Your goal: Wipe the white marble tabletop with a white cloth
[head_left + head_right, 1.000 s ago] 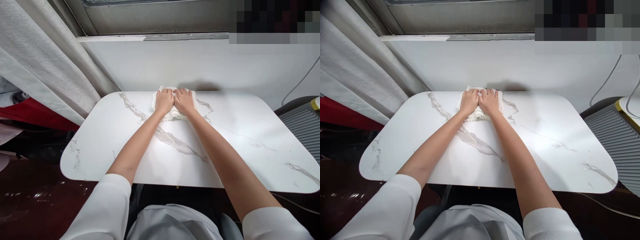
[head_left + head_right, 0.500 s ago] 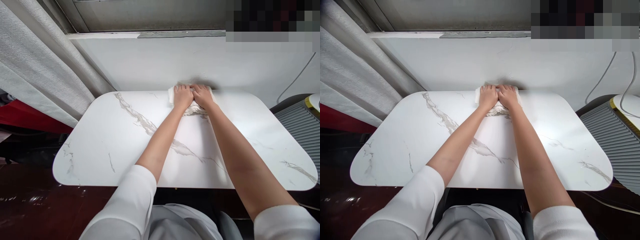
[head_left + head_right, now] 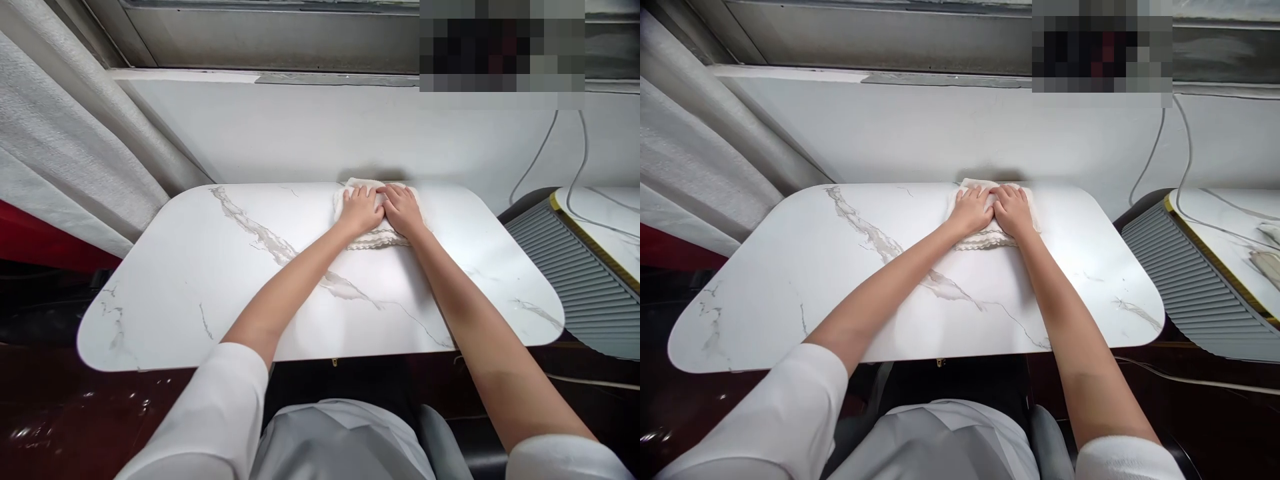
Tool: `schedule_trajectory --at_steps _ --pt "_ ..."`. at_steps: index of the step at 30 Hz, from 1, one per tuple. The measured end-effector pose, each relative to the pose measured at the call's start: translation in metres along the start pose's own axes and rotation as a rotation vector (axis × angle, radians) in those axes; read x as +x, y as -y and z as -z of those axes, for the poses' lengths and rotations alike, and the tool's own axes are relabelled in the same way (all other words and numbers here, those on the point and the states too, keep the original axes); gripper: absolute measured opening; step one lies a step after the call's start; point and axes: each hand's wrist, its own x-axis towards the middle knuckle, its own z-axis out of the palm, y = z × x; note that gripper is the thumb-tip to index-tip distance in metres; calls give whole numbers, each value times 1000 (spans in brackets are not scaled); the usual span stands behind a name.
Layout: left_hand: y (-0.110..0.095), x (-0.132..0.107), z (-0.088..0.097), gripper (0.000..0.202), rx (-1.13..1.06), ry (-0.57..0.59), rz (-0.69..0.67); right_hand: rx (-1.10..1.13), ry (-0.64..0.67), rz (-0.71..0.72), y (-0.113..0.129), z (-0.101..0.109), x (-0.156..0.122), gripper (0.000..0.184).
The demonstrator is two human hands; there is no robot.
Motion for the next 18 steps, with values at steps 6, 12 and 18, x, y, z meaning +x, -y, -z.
schedule_trajectory --at_steps 6,12,18 --pt "-15 -55 20 56 186 43 -83 -48 78 42 22 18 -49 49" --pt "-56 -124 29 56 327 85 -145 -5 95 117 34 44 -125 48" --pt "-90 -163 22 62 410 85 -198 -1 40 98 25 63 -181 48"
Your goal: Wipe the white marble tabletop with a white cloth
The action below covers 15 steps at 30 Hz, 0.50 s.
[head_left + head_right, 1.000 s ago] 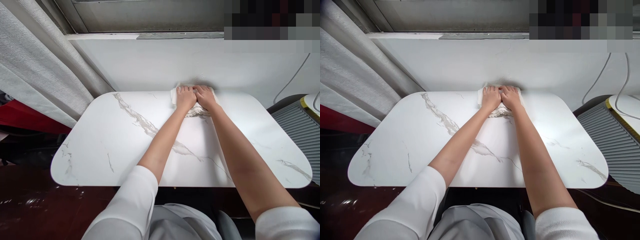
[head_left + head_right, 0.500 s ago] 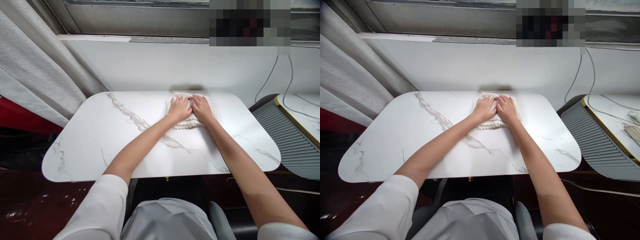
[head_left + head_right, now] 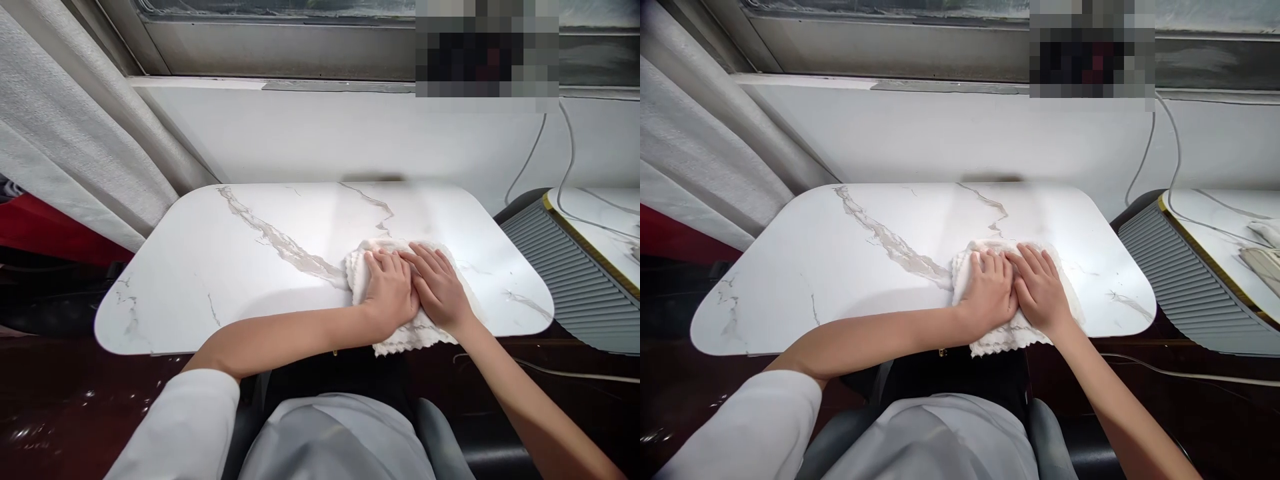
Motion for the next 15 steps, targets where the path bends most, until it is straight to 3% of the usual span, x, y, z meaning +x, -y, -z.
schedule_trajectory --at_steps 5,10,15 --pt "-28 4 5 60 4 -30 -28 26 26 -6 -20 18 -20 45" --pt "-56 25 6 61 -112 -117 -60 35 11 -83 -49 36 -29 43" --pt "-59 48 -4 61 -272 -178 -116 -12 -27 -165 -60 39 -25 48"
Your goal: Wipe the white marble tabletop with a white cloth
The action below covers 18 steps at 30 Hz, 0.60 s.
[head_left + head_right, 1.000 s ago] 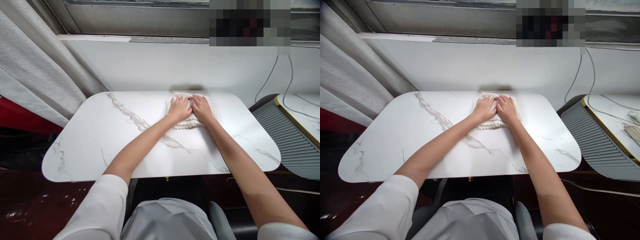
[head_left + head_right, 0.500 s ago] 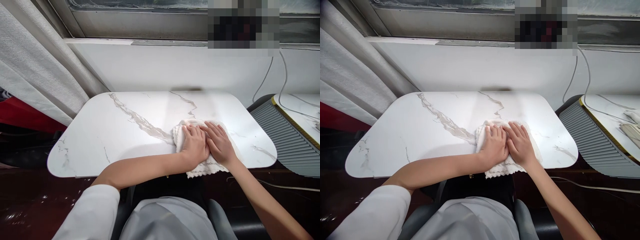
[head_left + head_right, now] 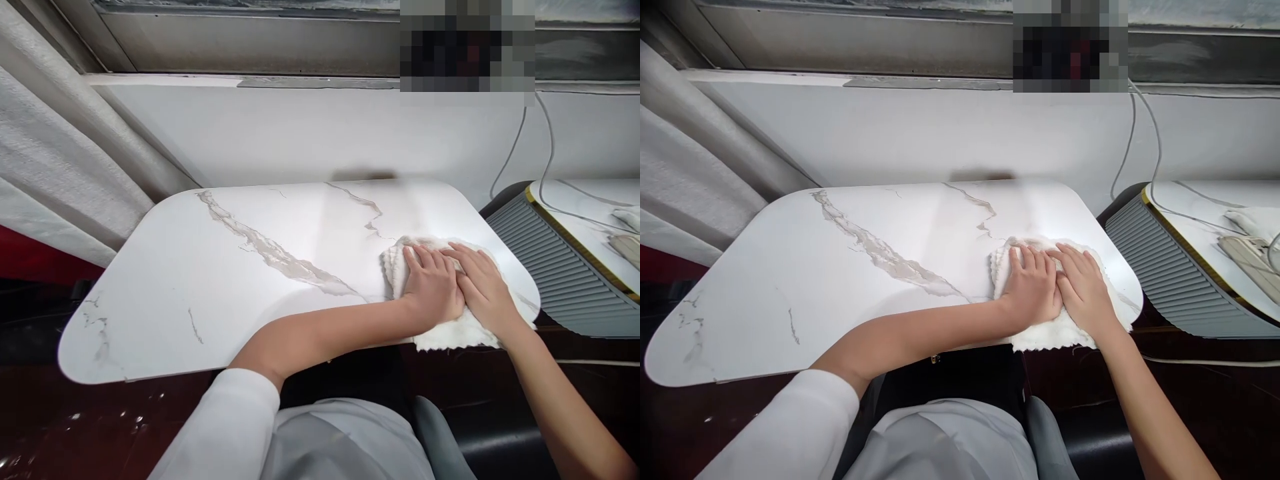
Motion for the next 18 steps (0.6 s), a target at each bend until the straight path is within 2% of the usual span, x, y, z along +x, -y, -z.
schedule_trajectory --at_steps 3,6,13,18 --pt "16 12 -8 60 -94 -36 -18 -24 -13 -25 -1 -5 13 47" --pt "36 31 -15 53 -187 -49 12 -46 -24 -25 -7 -12 38 46" --pt "81 93 -30 48 -191 -78 228 -74 54 79 -27 -37 134 44" --pt "120 130 -38 48 -181 -91 249 -101 77 9 -29 -57 188 47"
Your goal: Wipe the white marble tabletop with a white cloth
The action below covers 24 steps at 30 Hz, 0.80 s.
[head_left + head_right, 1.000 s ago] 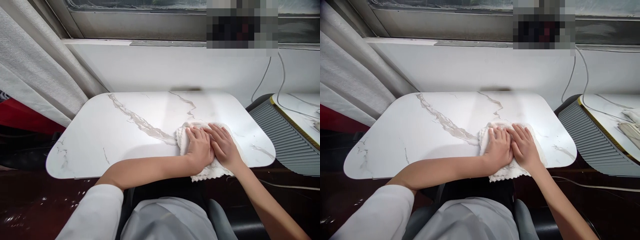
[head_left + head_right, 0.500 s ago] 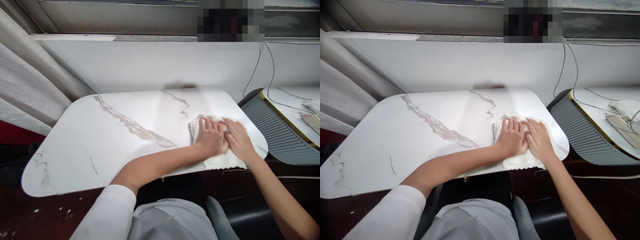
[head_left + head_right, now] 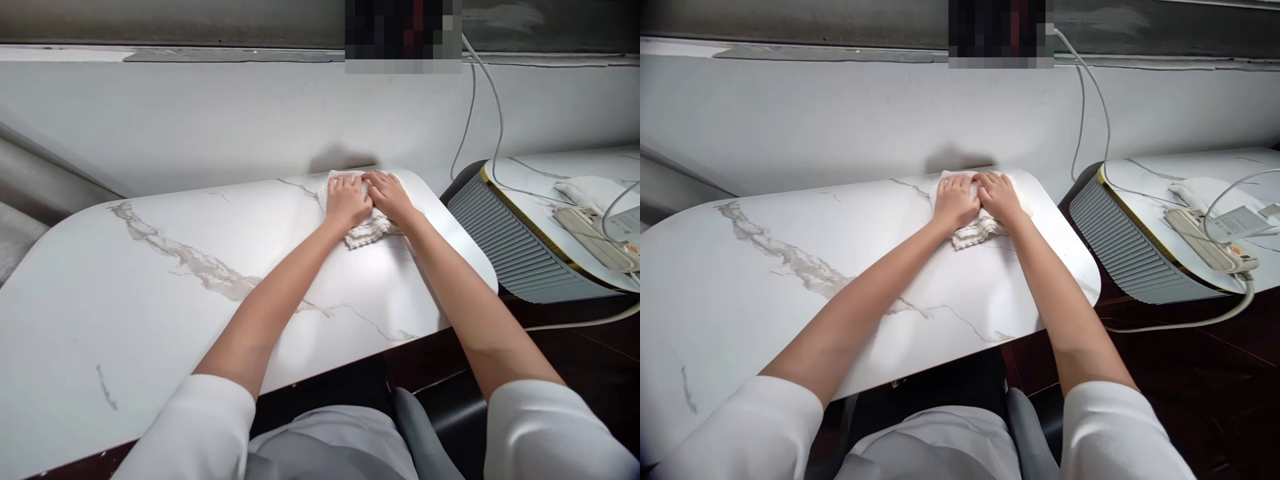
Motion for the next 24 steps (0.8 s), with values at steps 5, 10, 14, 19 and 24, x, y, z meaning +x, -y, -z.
schedule_trajectory --at_steps 5,10,14,19,24 --pt "13 29 -4 47 15 -14 21 57 -21 -9 -6 -6 28 47" --pt "2 48 -15 46 58 -26 39 46 -50 0 -29 -5 42 47" --pt "-17 64 -29 43 81 -49 51 -13 -105 -36 -58 -3 46 46" --pt "-41 79 -43 45 66 -57 13 40 -171 -85 -92 2 43 46" --pt "-60 78 -47 47 24 -16 16 125 -236 -187 -110 4 30 45"
